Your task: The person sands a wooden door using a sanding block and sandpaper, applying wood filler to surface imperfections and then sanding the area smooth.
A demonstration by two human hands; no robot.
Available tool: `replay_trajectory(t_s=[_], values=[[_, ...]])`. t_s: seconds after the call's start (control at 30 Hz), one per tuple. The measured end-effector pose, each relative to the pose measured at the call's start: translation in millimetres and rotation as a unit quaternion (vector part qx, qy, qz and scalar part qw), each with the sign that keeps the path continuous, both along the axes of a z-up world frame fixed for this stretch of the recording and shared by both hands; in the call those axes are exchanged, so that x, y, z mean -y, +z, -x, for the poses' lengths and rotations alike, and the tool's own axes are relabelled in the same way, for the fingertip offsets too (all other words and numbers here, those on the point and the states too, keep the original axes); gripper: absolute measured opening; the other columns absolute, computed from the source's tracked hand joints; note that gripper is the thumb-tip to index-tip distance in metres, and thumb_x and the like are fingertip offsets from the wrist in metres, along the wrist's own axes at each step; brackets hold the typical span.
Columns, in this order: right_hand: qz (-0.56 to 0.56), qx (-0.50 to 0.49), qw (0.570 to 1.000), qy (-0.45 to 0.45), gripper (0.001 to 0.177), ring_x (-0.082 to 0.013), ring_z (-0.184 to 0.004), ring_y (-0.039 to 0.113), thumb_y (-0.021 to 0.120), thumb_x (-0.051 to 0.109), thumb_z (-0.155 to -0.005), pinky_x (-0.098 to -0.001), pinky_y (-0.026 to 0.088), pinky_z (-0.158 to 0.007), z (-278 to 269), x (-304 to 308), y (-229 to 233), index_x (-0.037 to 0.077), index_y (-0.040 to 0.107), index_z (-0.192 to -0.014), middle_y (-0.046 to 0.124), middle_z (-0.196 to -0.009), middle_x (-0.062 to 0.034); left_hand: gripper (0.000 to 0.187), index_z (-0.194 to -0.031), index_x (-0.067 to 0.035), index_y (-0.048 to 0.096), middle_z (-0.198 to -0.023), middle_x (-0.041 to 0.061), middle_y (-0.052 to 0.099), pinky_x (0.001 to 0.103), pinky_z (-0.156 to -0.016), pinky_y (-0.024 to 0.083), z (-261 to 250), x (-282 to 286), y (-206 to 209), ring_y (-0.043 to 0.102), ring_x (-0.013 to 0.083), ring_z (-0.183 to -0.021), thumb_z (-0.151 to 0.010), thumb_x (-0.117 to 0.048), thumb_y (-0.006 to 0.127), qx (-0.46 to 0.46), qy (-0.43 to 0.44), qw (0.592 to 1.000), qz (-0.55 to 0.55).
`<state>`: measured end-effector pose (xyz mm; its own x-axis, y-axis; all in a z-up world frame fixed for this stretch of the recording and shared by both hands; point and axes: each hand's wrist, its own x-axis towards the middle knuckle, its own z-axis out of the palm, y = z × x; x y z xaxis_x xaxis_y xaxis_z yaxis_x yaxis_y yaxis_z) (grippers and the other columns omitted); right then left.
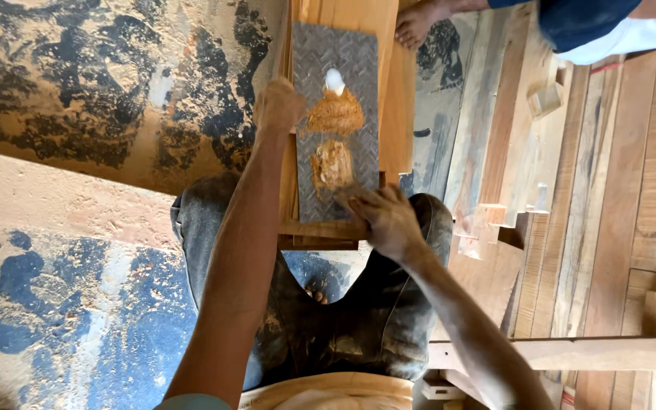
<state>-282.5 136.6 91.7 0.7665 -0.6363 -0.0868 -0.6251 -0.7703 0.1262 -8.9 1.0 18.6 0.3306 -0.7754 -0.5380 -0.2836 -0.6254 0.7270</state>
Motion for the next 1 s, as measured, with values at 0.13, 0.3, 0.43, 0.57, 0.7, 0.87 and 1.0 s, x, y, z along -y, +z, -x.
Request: replay_trajectory(t_s=[0.13,0.3,0.43,0.57,0.7,0.87,1.0], values=[[-0.039,0.159,0.977,0.138,0.035,-0.0182,-0.128,0.055,0.087,0.010,-0.081,-0.0423,0.043,-0.110,-9,51,21,0.027,0.075,-0.109,0.075,-0.124,0.0062,0.031,-0.124,-0.013,0.066,-0.111,0.013,0.075,0.038,-0.080,0.056,-2,-1,1,0.076,0.0213,-0.085,-0.095,-0.011,0.056,-0.015,0.005,1.000,-0.017],[-0.072,0.074,0.966,0.237,0.037,-0.0158,-0.128,0.055,0.086,0.015,-0.076,-0.0421,0.043,-0.114,-50,77,30,0.030,0.080,-0.109,0.073,-0.129,0.0113,0.026,-0.125,-0.010,0.064,-0.115,0.017,0.072,0.040,-0.083,0.058,1,3,-6,0.071,0.0249,-0.098,-0.103,-0.017,0.053,0.026,-0.018,0.999,-0.010],[-0.040,0.054,0.950,0.306,0.027,-0.0169,-0.125,0.054,0.085,0.026,-0.083,-0.0427,0.041,-0.113,-66,78,5,0.032,0.081,-0.109,0.072,-0.130,0.0121,0.026,-0.124,-0.010,0.065,-0.111,0.012,0.072,0.039,-0.081,0.058,4,4,-10,0.071,0.0217,-0.095,-0.101,-0.018,0.057,0.039,-0.032,0.999,0.005],[-0.029,0.043,0.953,0.300,0.025,-0.0171,-0.125,0.052,0.084,0.026,-0.085,-0.0427,0.040,-0.114,-56,82,-16,0.034,0.080,-0.108,0.072,-0.127,0.0137,0.024,-0.124,-0.010,0.062,-0.105,0.009,0.071,0.038,-0.076,0.059,2,6,-12,0.069,0.0185,-0.089,-0.102,-0.016,0.054,0.016,-0.040,0.999,0.005],[-0.020,-0.012,0.951,0.307,0.028,-0.0164,-0.127,0.052,0.086,0.023,-0.081,-0.0411,0.040,-0.113,-45,98,-12,0.036,0.080,-0.106,0.071,-0.129,0.0159,0.021,-0.120,-0.012,0.063,-0.105,0.007,0.070,0.038,-0.075,0.058,2,2,-12,0.067,0.0165,-0.089,-0.102,-0.015,0.053,0.007,-0.042,0.999,0.007],[0.001,-0.031,0.956,0.293,0.037,-0.0176,-0.130,0.052,0.089,0.022,-0.072,-0.0404,0.039,-0.115,-34,103,-7,0.038,0.080,-0.105,0.071,-0.130,0.0163,0.027,-0.125,-0.014,0.062,-0.106,0.007,0.071,0.037,-0.075,0.057,3,5,-12,0.068,0.0170,-0.089,-0.099,-0.013,0.055,0.010,-0.047,0.999,0.002],[-0.018,0.037,0.969,0.242,0.034,-0.0167,-0.131,0.053,0.089,0.022,-0.076,-0.0416,0.040,-0.111,-20,100,-8,0.034,0.080,-0.107,0.072,-0.130,0.0136,0.031,-0.129,-0.017,0.061,-0.109,0.007,0.072,0.037,-0.076,0.057,1,1,-10,0.069,0.0171,-0.089,-0.099,-0.014,0.055,0.009,-0.034,0.999,0.005]])
